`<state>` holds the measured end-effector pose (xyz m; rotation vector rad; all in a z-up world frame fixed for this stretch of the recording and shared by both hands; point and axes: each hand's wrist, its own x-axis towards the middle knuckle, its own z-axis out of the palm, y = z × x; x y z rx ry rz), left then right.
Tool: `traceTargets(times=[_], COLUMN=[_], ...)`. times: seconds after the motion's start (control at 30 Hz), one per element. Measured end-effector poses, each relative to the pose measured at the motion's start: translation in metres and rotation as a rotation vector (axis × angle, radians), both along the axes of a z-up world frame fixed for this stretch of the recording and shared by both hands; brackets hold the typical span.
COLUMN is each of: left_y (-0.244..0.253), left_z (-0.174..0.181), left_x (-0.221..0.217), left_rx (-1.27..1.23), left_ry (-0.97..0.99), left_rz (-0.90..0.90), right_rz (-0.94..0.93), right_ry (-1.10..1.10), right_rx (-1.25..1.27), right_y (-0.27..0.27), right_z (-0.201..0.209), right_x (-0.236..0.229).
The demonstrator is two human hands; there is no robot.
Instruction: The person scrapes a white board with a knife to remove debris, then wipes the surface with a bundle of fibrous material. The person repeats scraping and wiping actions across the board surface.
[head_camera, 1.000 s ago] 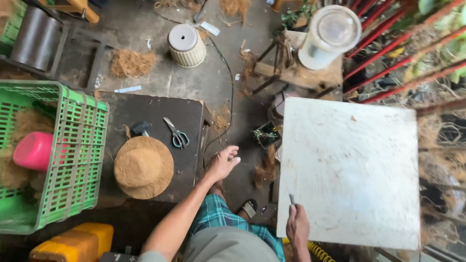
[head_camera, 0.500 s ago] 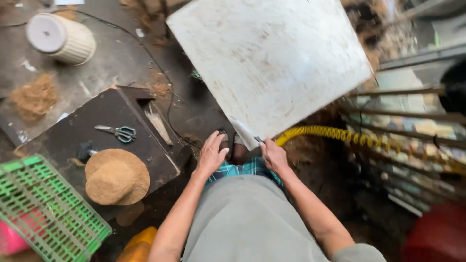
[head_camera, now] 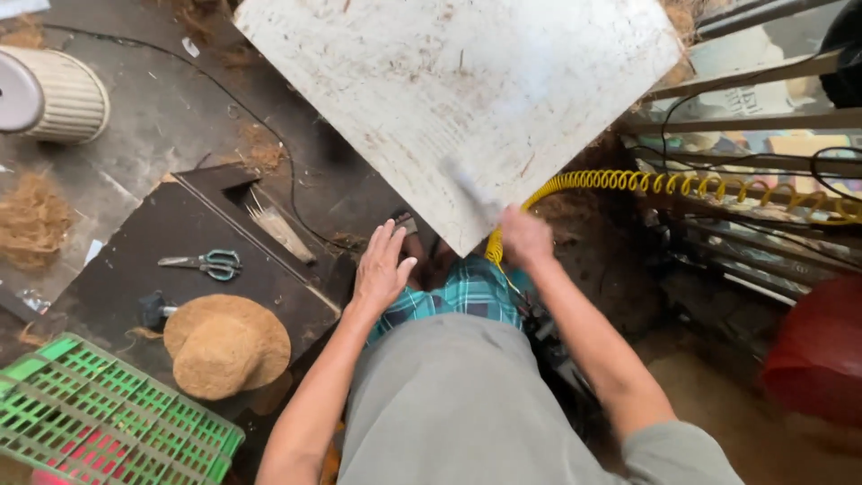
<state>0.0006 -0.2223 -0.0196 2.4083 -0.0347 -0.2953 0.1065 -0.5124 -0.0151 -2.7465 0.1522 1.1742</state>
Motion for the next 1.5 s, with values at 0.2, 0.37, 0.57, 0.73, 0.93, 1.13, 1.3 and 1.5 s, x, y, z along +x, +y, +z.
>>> traceTargets(times=[0.2, 0.37, 0.57, 0.73, 0.93, 1.13, 1.3, 1.5], left_y=[-0.008, -0.014, -0.033, -0.051, -0.059, -0.058, -0.059, -0.055], left_z=[0.015, 0.006, -0.001, 0.005, 0.002, 0.002, 0.002, 0.007], left_x=[0.022, 0.033, 0.054, 0.065, 0.069, 0.069, 0.072, 0.073], left_rx=[-0.028, 0.015, 0.083, 0.079, 0.117, 0.172, 0.169, 0.146], left_ry=[-0.006, 0.045, 0.228, 0.313, 0.384, 0.38, 0.425, 0.436], left_rz=[0.005, 0.07, 0.142, 0.186, 0.24, 0.209, 0.214, 0.188], right_rz=[-0.13, -0.069, 0.091, -0.176, -0.618, 0.153, 0.416, 0.237], right_ry=[-0.03, -0.084, 0.051, -0.257, -0.015, -0.211, -0.701, -0.093], right_rx=[-0.175, -0.166, 0.045, -0.106, 0.122, -0.216, -0.044, 0.223], right_y=[-0.033, -0.068, 0.002, -0.166, -0.046, -0.21, -0.205, -0.11], right_z=[0.011, -0.007, 0.079, -0.025, 0.041, -0.062, -0.041, -0.017], right_x=[0.06, 0.095, 0.095, 0.167, 0.112, 0.182, 0.154, 0.039])
